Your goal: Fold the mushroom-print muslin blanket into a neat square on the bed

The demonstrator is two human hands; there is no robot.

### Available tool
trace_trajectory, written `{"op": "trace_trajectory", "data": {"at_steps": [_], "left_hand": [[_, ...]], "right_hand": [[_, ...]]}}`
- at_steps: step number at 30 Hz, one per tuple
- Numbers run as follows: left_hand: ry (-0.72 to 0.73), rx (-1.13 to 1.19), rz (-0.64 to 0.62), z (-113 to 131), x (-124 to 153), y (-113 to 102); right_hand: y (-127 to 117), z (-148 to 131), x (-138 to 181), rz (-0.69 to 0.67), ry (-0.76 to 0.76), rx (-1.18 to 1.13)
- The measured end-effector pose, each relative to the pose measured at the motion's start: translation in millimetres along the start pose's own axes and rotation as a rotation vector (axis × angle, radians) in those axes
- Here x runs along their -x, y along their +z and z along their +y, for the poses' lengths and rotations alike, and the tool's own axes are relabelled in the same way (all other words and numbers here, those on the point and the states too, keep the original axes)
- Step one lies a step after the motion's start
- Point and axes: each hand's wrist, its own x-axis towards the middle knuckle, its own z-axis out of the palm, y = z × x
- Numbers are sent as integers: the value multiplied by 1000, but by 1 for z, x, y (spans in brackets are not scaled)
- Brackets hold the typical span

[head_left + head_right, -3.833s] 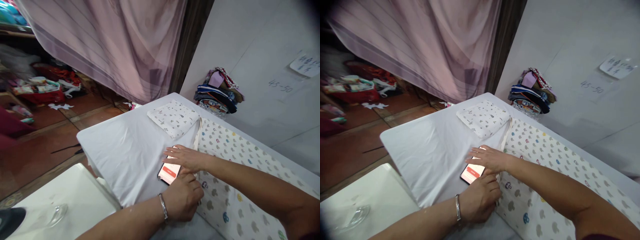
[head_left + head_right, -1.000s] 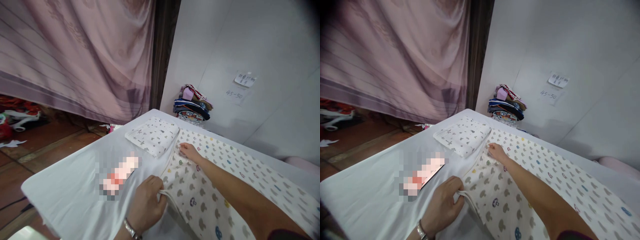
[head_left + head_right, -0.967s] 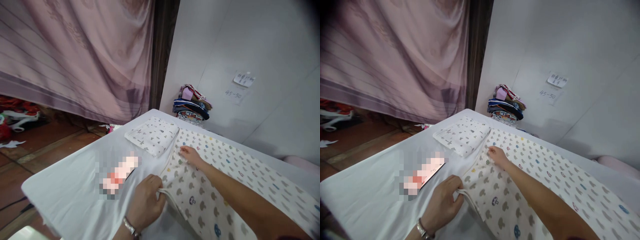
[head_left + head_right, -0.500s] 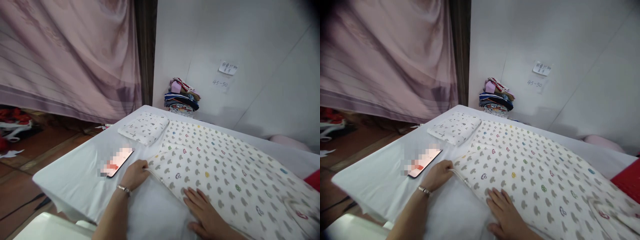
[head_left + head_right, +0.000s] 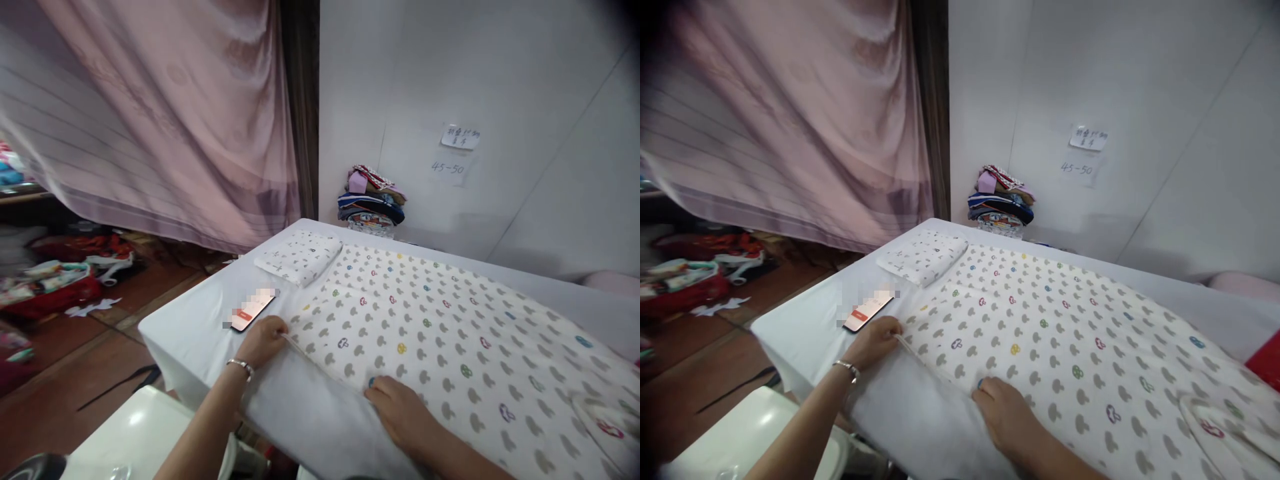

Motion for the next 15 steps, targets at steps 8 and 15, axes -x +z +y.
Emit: {"op": "trace_trajectory", "data": {"at_steps": [8,15], "left_hand": [[-25,-97,27,4,9,2],[-115,-149,-62,8,7,-2]], "right_hand": [[11,-2,4,5,-43,25],[-28,4,-7,37,-61,-272]]}}
